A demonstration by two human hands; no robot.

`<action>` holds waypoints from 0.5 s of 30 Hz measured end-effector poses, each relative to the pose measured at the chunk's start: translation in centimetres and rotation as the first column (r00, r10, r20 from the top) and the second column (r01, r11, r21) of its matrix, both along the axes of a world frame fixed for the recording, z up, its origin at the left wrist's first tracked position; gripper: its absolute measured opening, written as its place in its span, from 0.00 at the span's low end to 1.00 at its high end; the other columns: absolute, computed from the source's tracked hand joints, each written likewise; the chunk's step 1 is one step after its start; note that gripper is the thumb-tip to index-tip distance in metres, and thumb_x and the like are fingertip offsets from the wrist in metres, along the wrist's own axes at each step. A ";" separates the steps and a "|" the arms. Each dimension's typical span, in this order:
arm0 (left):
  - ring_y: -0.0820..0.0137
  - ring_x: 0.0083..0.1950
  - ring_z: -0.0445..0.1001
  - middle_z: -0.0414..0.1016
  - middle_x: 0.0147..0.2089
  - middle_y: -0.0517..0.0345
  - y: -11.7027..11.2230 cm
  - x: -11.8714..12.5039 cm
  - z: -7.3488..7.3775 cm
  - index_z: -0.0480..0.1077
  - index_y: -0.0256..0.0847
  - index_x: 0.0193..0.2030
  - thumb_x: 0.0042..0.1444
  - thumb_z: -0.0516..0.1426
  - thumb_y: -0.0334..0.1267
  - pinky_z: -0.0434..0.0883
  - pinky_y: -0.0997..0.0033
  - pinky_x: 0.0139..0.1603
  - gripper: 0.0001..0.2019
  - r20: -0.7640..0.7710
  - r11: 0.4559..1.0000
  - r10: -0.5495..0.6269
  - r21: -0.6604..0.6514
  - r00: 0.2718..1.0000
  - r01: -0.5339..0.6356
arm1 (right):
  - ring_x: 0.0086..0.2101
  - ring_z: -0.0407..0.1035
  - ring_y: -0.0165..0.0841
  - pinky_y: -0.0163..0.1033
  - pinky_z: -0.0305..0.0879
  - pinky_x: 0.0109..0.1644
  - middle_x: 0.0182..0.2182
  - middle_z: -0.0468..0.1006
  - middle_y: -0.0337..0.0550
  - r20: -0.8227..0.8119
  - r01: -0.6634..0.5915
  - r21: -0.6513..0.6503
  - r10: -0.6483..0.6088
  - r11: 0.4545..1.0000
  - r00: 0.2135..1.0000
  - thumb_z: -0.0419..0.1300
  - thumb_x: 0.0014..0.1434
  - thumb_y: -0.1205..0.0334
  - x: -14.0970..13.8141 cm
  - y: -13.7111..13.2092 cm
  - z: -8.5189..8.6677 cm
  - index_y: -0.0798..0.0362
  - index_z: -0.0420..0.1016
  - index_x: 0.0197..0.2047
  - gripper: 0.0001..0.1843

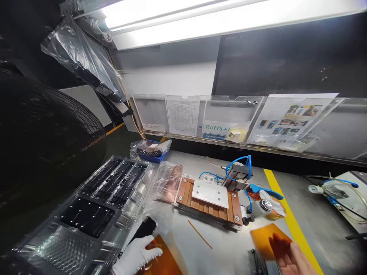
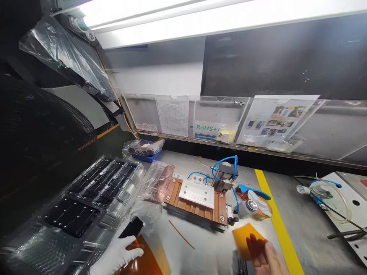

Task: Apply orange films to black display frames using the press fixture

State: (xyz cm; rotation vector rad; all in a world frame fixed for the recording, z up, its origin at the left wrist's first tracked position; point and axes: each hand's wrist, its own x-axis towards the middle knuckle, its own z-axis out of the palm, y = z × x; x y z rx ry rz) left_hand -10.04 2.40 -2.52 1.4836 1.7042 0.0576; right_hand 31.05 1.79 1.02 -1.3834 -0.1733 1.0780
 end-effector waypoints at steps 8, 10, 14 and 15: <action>0.61 0.55 0.71 0.75 0.55 0.55 5.0 7.1 1.1 0.71 0.49 0.57 0.57 0.55 0.40 0.63 0.63 0.59 0.20 -0.007 0.958 -0.231 0.171 0.973 0.229 | 0.43 0.74 0.41 0.37 0.71 0.49 0.36 0.82 0.43 0.412 -0.621 -0.298 0.684 0.725 0.602 0.63 0.45 0.32 -1.9 1.9 -0.6 0.50 0.79 0.33 0.28; 0.67 0.51 0.73 0.78 0.51 0.61 5.2 10.1 2.8 0.73 0.52 0.53 0.59 0.55 0.46 0.66 0.71 0.55 0.16 0.184 0.944 -0.282 0.231 0.942 0.237 | 0.41 0.74 0.41 0.39 0.70 0.48 0.35 0.80 0.43 0.463 -0.716 -0.320 0.762 0.621 0.453 0.58 0.51 0.35 -3.2 2.0 -1.1 0.50 0.77 0.34 0.25; 0.63 0.45 0.77 0.81 0.44 0.60 5.6 14.2 6.1 0.77 0.51 0.49 0.52 0.62 0.48 0.68 0.69 0.45 0.17 0.241 0.905 -0.410 0.228 0.880 0.359 | 0.40 0.72 0.39 0.40 0.67 0.48 0.35 0.77 0.43 0.486 -0.816 -0.287 0.810 0.502 0.327 0.56 0.58 0.42 -5.1 1.9 -1.1 0.50 0.76 0.34 0.20; 0.62 0.43 0.77 0.82 0.41 0.59 5.8 14.7 6.6 0.78 0.51 0.46 0.52 0.62 0.48 0.67 0.69 0.41 0.15 0.194 0.894 -0.438 0.195 0.878 0.403 | 0.40 0.72 0.38 0.41 0.66 0.47 0.35 0.77 0.43 0.487 -0.832 -0.279 0.818 0.479 0.308 0.55 0.59 0.43 -5.3 1.9 -1.0 0.50 0.75 0.34 0.19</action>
